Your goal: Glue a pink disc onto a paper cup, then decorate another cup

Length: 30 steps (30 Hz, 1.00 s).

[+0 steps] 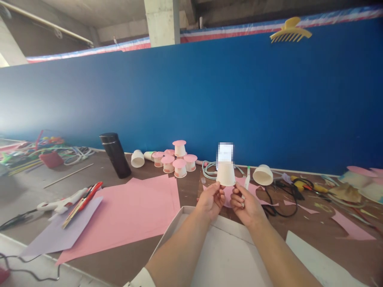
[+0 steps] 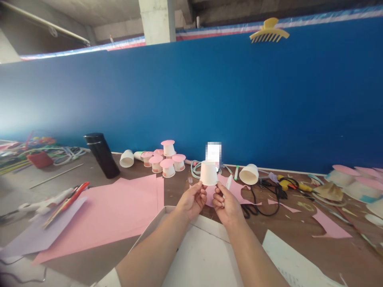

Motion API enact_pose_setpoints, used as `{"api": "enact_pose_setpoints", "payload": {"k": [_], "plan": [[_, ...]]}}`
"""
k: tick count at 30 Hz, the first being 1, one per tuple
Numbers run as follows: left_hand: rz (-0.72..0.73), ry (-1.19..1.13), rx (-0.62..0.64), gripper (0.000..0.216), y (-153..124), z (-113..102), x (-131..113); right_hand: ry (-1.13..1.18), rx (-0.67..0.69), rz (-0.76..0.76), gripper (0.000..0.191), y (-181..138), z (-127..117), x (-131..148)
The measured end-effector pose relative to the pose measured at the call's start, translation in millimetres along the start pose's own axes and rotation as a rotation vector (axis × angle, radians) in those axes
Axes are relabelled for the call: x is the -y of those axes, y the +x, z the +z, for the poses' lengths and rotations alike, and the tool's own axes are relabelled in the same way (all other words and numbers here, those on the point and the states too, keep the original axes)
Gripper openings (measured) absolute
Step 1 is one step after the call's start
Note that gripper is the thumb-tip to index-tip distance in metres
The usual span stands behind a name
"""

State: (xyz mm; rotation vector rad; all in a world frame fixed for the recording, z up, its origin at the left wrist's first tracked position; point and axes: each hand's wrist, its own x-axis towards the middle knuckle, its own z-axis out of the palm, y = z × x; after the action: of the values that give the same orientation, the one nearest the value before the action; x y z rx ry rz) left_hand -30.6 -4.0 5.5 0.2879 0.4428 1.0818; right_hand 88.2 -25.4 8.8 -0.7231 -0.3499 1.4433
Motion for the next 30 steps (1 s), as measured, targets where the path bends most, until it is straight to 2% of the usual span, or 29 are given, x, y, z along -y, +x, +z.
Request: {"api": "enact_pose_setpoints", "payload": {"k": [6, 17, 20, 24, 30], "plan": [[0.023, -0.005, 0.0, 0.006, -0.1, -0.1, 0.0, 0.03, 0.001, 0.038, 0.023, 1.5, -1.3, -2.5], [0.053, 0.068, 0.1, 0.014, -4.2, 1.4, 4.7, -0.03, -0.032, -0.003, 0.025, 1.8, -2.0, -9.1], [0.08, 0.066, 0.084, 0.014, -4.2, 2.1, 1.4, -0.173, -0.059, -0.09, 0.027, 0.6, -1.2, -8.4], [0.139, 0.017, 0.065, 0.012, -2.4, 1.6, -7.8, -0.483, -0.149, -0.304, 0.041, -0.1, -4.4, -2.6], [0.17, -0.035, -0.012, 0.009, -0.2, -0.9, -14.0, -0.647, -0.186, -0.542, 0.047, -4.9, -7.0, 9.6]]}}
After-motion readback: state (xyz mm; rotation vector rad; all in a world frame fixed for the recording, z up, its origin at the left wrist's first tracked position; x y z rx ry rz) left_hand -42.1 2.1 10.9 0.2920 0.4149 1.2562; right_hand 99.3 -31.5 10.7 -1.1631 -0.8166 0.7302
